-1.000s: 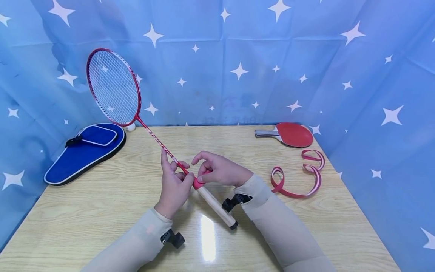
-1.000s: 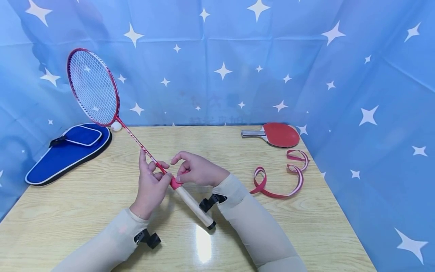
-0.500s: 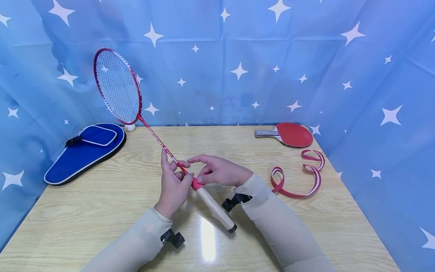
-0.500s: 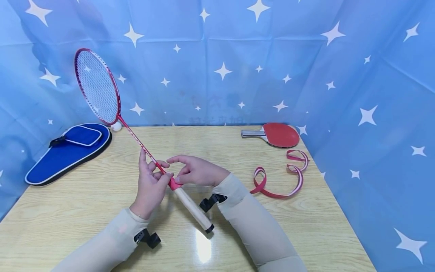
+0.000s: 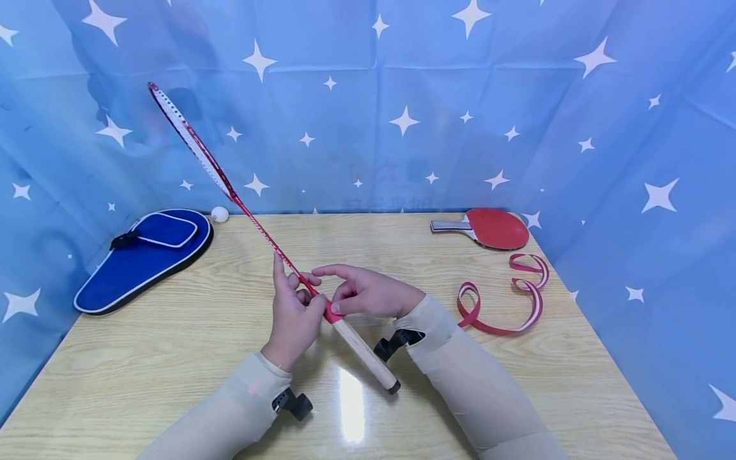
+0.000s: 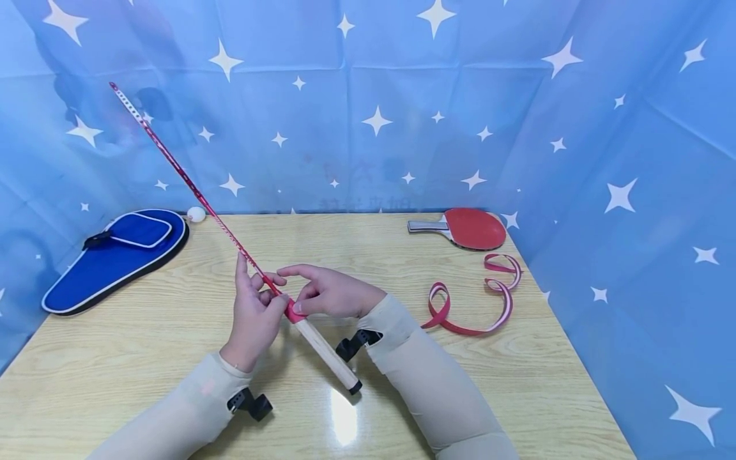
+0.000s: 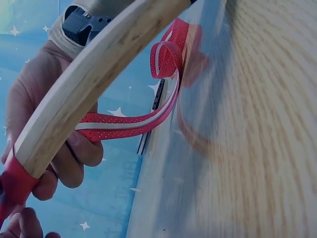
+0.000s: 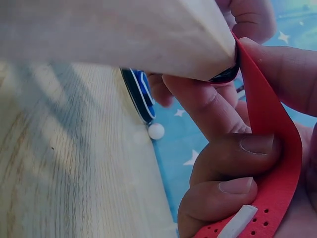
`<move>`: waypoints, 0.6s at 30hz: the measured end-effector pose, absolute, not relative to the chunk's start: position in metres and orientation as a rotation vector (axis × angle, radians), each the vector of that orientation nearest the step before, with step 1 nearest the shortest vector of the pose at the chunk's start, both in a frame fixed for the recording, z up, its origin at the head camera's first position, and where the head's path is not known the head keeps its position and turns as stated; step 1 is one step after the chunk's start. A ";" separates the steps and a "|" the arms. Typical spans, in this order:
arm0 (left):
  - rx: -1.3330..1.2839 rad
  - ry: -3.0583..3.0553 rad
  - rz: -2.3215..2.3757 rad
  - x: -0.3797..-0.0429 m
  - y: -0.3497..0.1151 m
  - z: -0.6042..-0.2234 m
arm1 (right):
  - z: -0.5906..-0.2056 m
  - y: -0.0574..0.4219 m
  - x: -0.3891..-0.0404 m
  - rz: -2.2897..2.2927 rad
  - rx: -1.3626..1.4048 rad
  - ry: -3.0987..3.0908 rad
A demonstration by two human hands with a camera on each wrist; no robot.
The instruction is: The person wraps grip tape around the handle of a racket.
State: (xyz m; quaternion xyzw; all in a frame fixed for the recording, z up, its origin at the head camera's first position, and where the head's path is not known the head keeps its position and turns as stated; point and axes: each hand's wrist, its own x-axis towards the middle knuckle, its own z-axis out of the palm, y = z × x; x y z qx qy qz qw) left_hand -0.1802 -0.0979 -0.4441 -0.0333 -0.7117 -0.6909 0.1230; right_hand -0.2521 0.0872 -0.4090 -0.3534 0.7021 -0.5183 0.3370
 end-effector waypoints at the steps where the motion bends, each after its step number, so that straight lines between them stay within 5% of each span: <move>1: -0.095 -2.092 -2.004 -0.180 -0.098 -0.444 | -0.409 0.087 -0.252 -1.353 -0.916 1.833; 18: -0.122 -2.110 -2.018 -0.183 -0.101 -0.441 | -0.410 0.091 -0.258 -1.347 -0.983 1.733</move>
